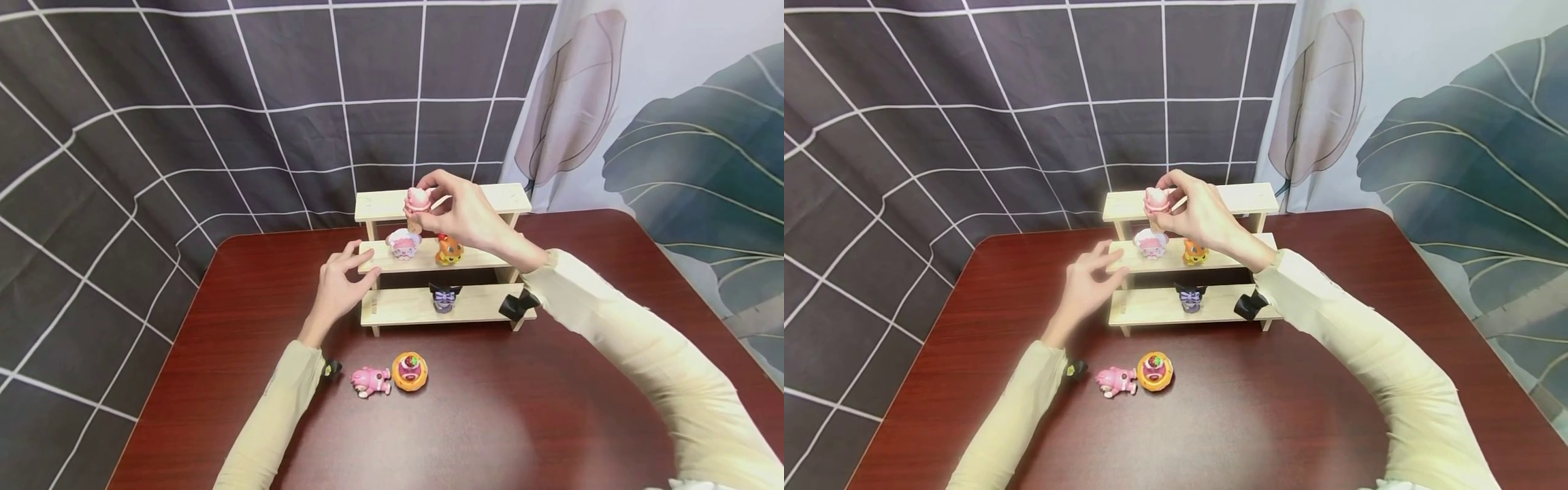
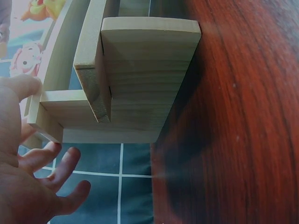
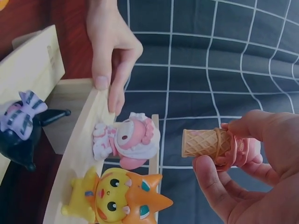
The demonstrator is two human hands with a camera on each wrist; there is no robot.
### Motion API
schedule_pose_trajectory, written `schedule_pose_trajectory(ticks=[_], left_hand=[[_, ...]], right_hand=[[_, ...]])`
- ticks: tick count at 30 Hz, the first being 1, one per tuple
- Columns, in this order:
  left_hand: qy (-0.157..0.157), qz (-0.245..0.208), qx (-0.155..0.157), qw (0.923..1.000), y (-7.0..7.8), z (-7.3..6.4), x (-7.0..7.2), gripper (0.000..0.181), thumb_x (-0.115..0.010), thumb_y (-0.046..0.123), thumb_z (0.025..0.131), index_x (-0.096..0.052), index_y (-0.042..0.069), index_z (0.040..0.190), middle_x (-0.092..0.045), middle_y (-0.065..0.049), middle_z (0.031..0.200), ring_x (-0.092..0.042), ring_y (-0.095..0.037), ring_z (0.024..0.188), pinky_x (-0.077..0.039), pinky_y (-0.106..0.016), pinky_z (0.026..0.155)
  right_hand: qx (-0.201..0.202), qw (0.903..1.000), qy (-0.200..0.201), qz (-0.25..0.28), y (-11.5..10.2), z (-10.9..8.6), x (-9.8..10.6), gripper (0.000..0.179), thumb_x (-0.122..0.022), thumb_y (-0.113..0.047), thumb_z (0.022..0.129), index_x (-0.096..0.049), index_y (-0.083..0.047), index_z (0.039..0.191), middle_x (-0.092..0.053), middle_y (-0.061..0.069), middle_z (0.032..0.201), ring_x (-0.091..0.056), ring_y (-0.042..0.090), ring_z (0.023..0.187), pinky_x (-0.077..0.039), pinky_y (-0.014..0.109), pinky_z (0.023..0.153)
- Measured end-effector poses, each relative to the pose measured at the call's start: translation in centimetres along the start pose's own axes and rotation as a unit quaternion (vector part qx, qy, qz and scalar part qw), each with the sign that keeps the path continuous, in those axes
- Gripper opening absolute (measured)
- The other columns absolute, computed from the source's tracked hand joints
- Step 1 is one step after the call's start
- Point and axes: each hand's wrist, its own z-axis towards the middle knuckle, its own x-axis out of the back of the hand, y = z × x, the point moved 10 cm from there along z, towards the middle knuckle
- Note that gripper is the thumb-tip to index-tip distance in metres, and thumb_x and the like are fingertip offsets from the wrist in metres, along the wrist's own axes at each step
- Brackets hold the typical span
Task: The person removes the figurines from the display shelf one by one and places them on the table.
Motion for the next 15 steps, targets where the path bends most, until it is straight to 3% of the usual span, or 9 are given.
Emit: schedule_pose_trajectory(ticks=[15], left_hand=[[-0.012, 0.002, 0.012, 0.9999, -0.1, 0.1, -0.1, 0.038, -0.079, 0.024, 0.085, -0.074, 0.008, 0.119, -0.060, -0.014, 0.136, -0.058, -0.036, 0.107, -0.042, -0.053, 0.088]], right_hand=[[0.013, 0.9999, 0.004, 0.008, -1.2, -3.0, 0.2, 0.035, -0.082, -0.006, 0.081, -0.062, -0.003, 0.109, -0.066, 0.011, 0.089, -0.068, 0.022, 0.076, -0.053, 0.027, 0.071]])
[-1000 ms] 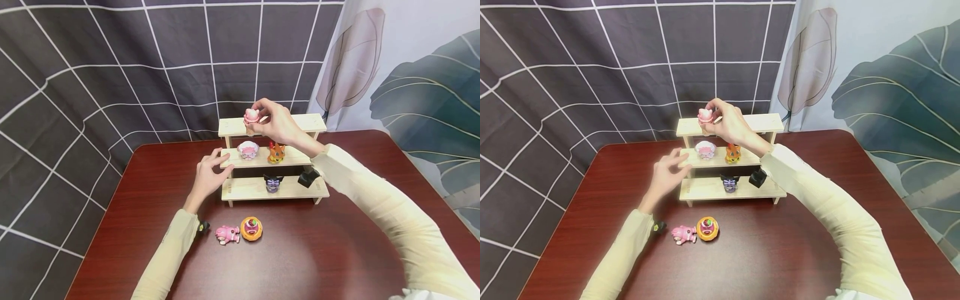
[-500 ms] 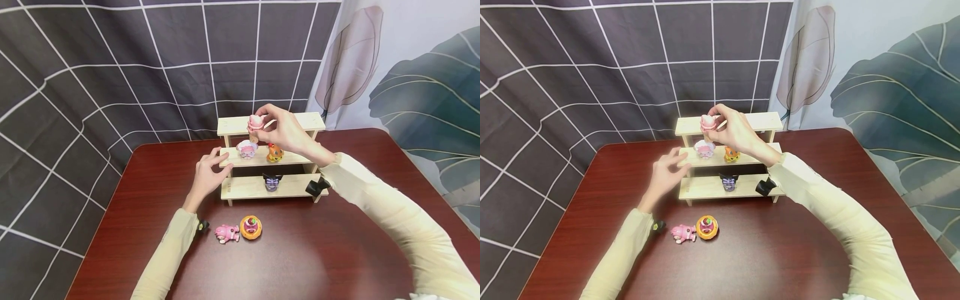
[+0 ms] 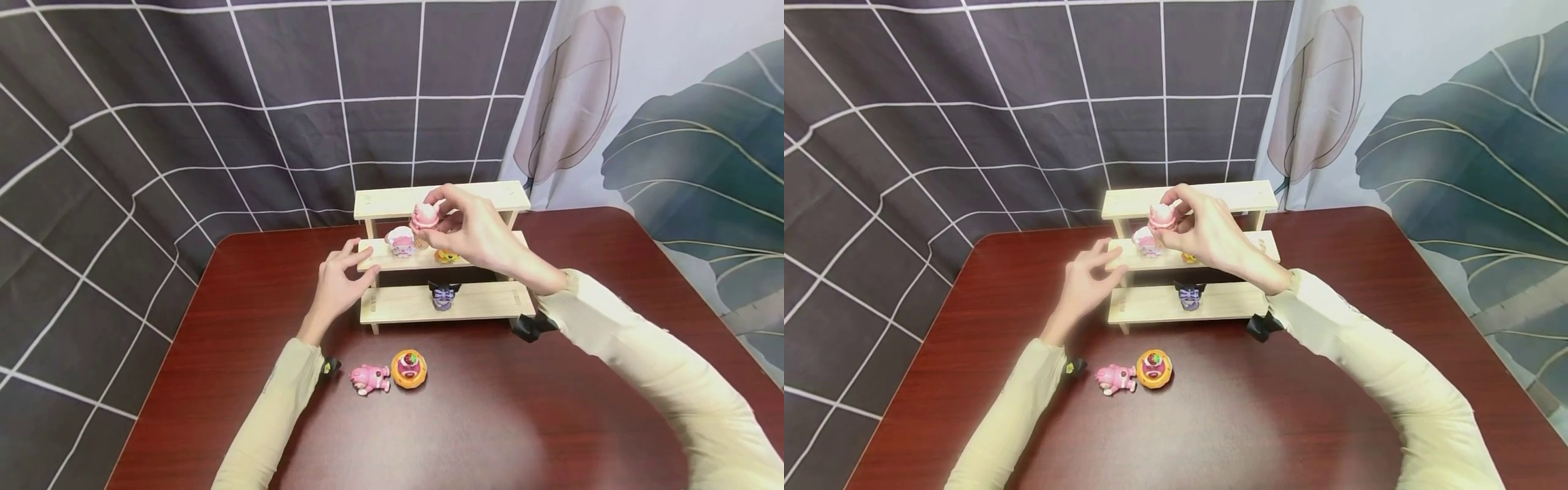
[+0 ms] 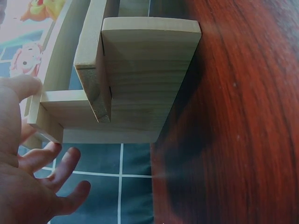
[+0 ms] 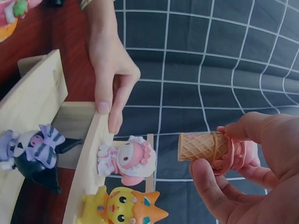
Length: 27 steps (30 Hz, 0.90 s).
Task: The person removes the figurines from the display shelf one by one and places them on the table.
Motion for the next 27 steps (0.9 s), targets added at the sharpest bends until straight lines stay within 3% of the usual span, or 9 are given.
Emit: schedule_pose_trajectory(ticks=[6, 15, 27], left_hand=[[0.001, 0.000, -0.002, 1.0000, 0.1, 0.0, -0.1, 0.038, -0.080, 0.023, 0.085, -0.074, 0.007, 0.120, -0.060, -0.015, 0.136, -0.058, -0.037, 0.106, -0.042, -0.053, 0.087], [0.002, -0.005, -0.003, 1.0000, 0.1, 0.0, 0.0, 0.038, -0.080, 0.022, 0.085, -0.074, 0.007, 0.120, -0.060, -0.014, 0.137, -0.058, -0.036, 0.106, -0.042, -0.052, 0.087], [0.003, -0.007, 0.000, 1.0000, 0.0, -0.1, 0.0, 0.039, -0.080, 0.023, 0.085, -0.074, 0.009, 0.121, -0.059, -0.013, 0.138, -0.058, -0.035, 0.107, -0.042, -0.052, 0.087]], right_hand=[[0.017, 0.9996, 0.006, -0.020, -0.3, -1.4, 0.1, 0.034, -0.081, -0.008, 0.081, -0.063, -0.005, 0.109, -0.067, 0.006, 0.084, -0.064, 0.017, 0.069, -0.048, 0.025, 0.065], [0.014, 0.9997, 0.009, -0.018, -0.3, -3.4, 0.2, 0.038, -0.083, -0.008, 0.079, -0.063, -0.006, 0.111, -0.069, 0.004, 0.090, -0.067, 0.013, 0.070, -0.055, 0.030, 0.066], [0.005, 0.9996, -0.002, 0.029, 0.5, -6.0, -0.5, 0.042, -0.081, 0.003, 0.078, -0.061, -0.002, 0.114, -0.067, 0.009, 0.098, -0.069, 0.017, 0.071, -0.055, 0.025, 0.066]])
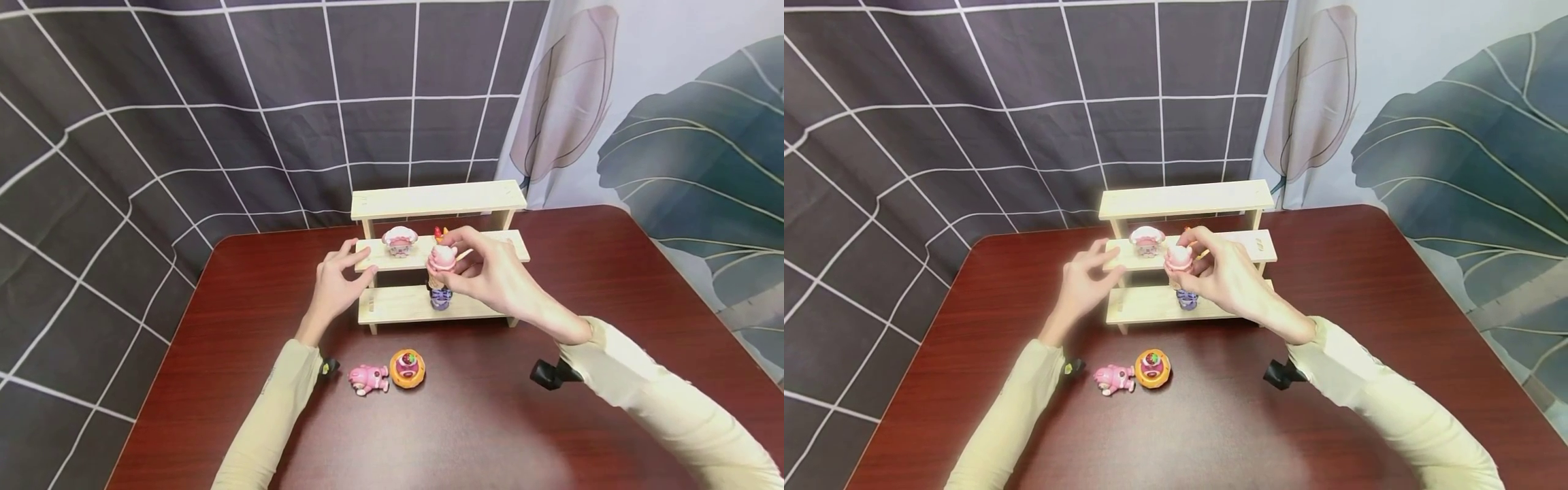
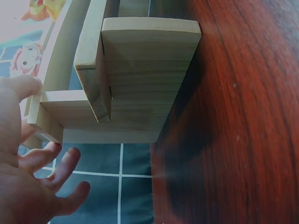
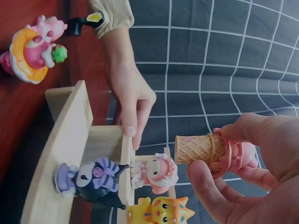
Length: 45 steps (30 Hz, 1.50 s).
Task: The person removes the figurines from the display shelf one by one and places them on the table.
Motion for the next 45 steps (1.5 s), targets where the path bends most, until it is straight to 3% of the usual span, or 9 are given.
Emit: schedule_pose_trajectory(ticks=[8, 19, 26, 45], left_hand=[[0.003, 0.002, -0.001, 1.0000, 0.0, -0.1, 0.1, 0.039, -0.080, 0.023, 0.085, -0.074, 0.009, 0.120, -0.060, -0.013, 0.137, -0.059, -0.035, 0.106, -0.042, -0.052, 0.086], [0.008, -0.003, -0.011, 0.9999, 0.0, -0.3, 0.1, 0.038, -0.080, 0.023, 0.084, -0.075, 0.009, 0.119, -0.061, -0.013, 0.136, -0.060, -0.036, 0.106, -0.042, -0.053, 0.086], [0.011, -0.005, -0.013, 0.9998, 0.1, -0.4, 0.1, 0.038, -0.081, 0.023, 0.084, -0.075, 0.009, 0.119, -0.061, -0.014, 0.136, -0.060, -0.036, 0.106, -0.043, -0.053, 0.086], [0.008, -0.007, -0.004, 0.9999, 0.3, 0.0, 0.1, 0.038, -0.080, 0.022, 0.085, -0.074, 0.009, 0.120, -0.061, -0.014, 0.136, -0.059, -0.036, 0.107, -0.041, -0.053, 0.087]], right_hand=[[-0.013, 0.9998, 0.003, 0.012, 0.7, -1.7, -0.4, 0.042, -0.082, 0.006, 0.076, -0.062, 0.001, 0.112, -0.065, 0.009, 0.099, -0.067, 0.017, 0.072, -0.055, 0.025, 0.066], [-0.020, 0.9998, -0.001, 0.004, 1.5, -4.2, -1.4, 0.039, -0.082, 0.003, 0.076, -0.064, -0.006, 0.110, -0.068, 0.002, 0.096, -0.068, 0.012, 0.074, -0.056, 0.028, 0.064], [-0.004, 0.9996, -0.008, 0.029, 1.6, -5.3, -2.4, 0.041, -0.079, 0.009, 0.075, -0.062, -0.005, 0.109, -0.068, 0.003, 0.097, -0.069, 0.012, 0.073, -0.056, 0.028, 0.063], [-0.021, 0.9983, -0.020, 0.050, 3.1, -7.6, -4.6, 0.039, -0.080, 0.007, 0.077, -0.062, -0.008, 0.108, -0.066, 0.001, 0.097, -0.068, 0.012, 0.075, -0.056, 0.028, 0.064]])
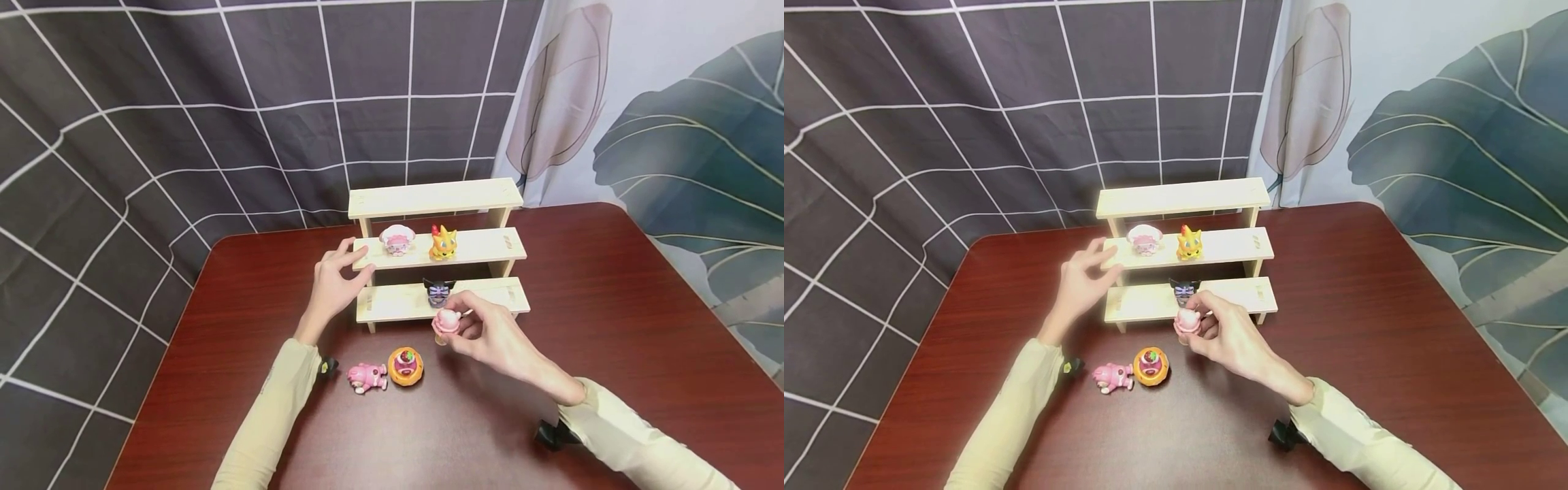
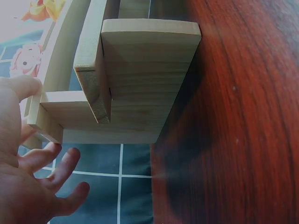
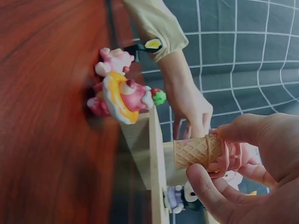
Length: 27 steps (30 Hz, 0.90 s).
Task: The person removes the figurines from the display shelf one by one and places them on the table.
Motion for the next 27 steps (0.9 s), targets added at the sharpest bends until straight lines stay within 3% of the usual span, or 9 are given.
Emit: schedule_pose_trajectory(ticks=[19, 27], left_hand=[[-0.005, -0.002, 0.007, 1.0000, 0.0, 0.0, 0.0, 0.038, -0.080, 0.022, 0.085, -0.074, 0.009, 0.120, -0.059, -0.014, 0.137, -0.058, -0.037, 0.109, -0.039, -0.054, 0.090], [-0.004, -0.001, 0.005, 1.0000, 0.1, 0.0, 0.0, 0.038, -0.080, 0.023, 0.085, -0.074, 0.009, 0.120, -0.060, -0.013, 0.137, -0.058, -0.037, 0.109, -0.040, -0.054, 0.088]], right_hand=[[-0.007, 0.9999, -0.014, -0.002, 1.9, -1.6, -2.4, 0.037, -0.081, 0.006, 0.076, -0.060, -0.009, 0.102, -0.066, -0.002, 0.089, -0.067, 0.010, 0.070, -0.056, 0.029, 0.059], [-0.038, 0.9988, -0.028, 0.016, 3.1, -2.0, -3.4, 0.039, -0.082, 0.007, 0.075, -0.059, -0.009, 0.102, -0.066, -0.001, 0.088, -0.067, 0.010, 0.071, -0.056, 0.029, 0.061]])
